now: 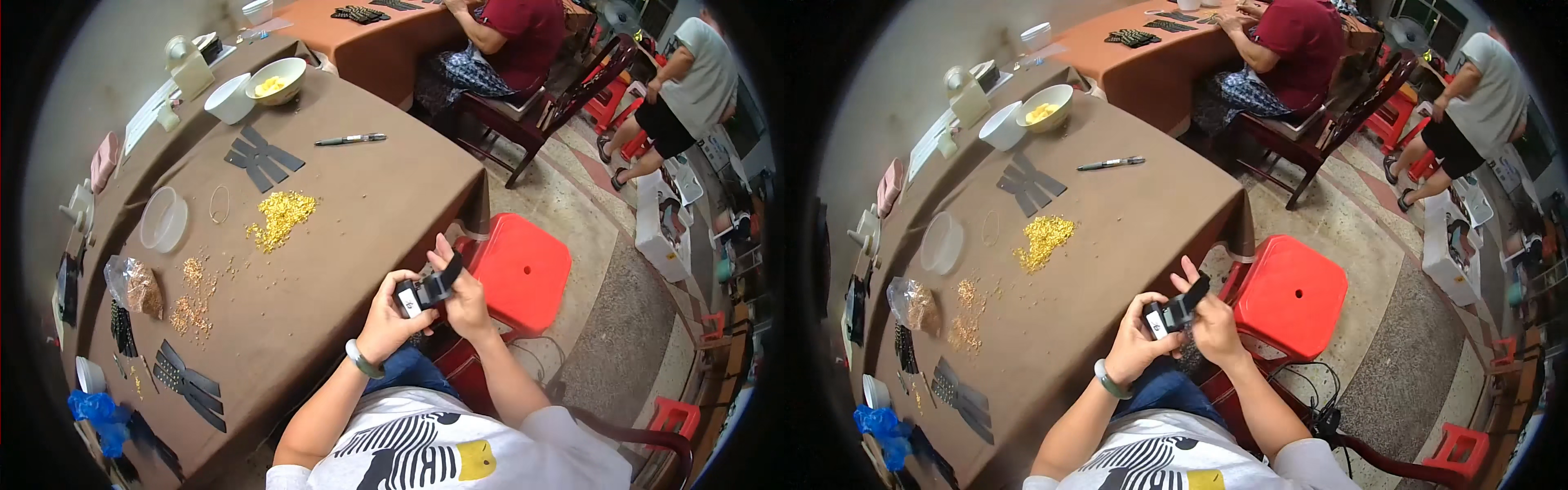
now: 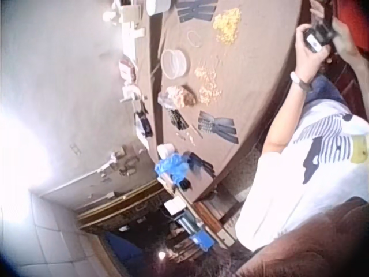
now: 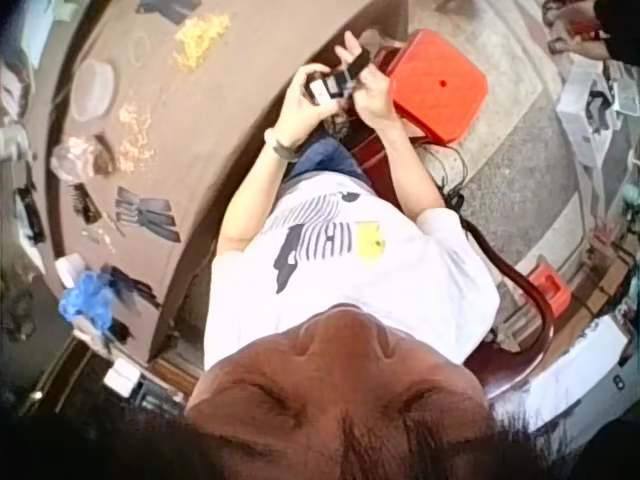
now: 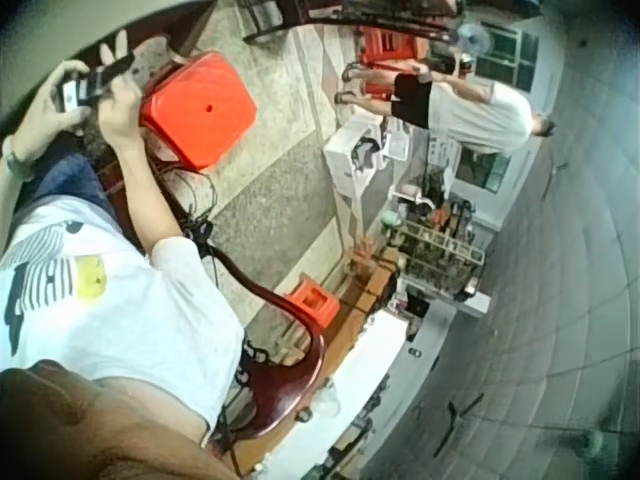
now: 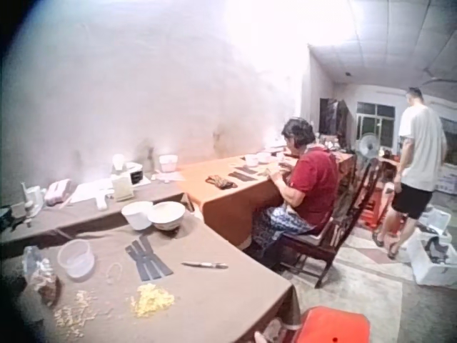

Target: Manually placing small decorative studs onto leather shoe parts using a tool.

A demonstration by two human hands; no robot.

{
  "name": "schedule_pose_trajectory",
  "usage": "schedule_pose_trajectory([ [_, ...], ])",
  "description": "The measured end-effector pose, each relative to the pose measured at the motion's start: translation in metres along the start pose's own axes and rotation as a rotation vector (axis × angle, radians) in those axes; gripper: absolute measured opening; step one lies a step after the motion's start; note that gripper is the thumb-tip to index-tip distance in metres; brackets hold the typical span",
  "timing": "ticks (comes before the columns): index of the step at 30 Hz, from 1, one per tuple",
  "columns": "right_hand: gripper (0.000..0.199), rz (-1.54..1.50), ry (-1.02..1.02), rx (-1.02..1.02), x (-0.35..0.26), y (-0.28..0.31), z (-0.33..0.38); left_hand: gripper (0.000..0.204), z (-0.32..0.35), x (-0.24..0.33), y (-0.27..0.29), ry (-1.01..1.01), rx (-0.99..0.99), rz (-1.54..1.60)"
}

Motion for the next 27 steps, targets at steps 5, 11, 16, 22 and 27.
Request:
schedule_pose_trajectory([
  [5, 0.077, 0.201, 0.026, 0.016, -0.011, -0.015, -0.017, 0.059, 0.004, -0.006, 0.001, 0.021, 0.022, 0.067],
  [11, 0.082, -0.780, -0.041, 0.169, -0.030, -0.012, -0.049, 0.057, 0.002, 0.026, -0.017, -0.086, 0.004, 0.005],
  [16, 0.102, -0.046, 0.096, 0.293, -0.024, -0.005, -0.064, 0.056, -0.006, 0.021, -0.021, -0.139, 0.067, -0.025],
  [22, 0.110, -0.448, -0.069, 0.571, -0.003, -0.002, -0.077, 0.053, -0.003, 0.011, -0.033, -0.163, 0.094, -0.210],
  [27, 0.039, -1.351, -0.253, 0.795, 0.019, 0.011, -0.096, 0.055, 0.007, -0.032, -0.037, -0.093, -0.001, -0.112],
])
Point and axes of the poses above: each hand's wrist, its own z-axis away from the middle knuckle, its own y-axis out of the back of the hand, x = y × z, the point moved 2 cm from there along -z, towards the middle knuckle, and after that the axes turned 3 degrees about x, right-handed, at the moved point
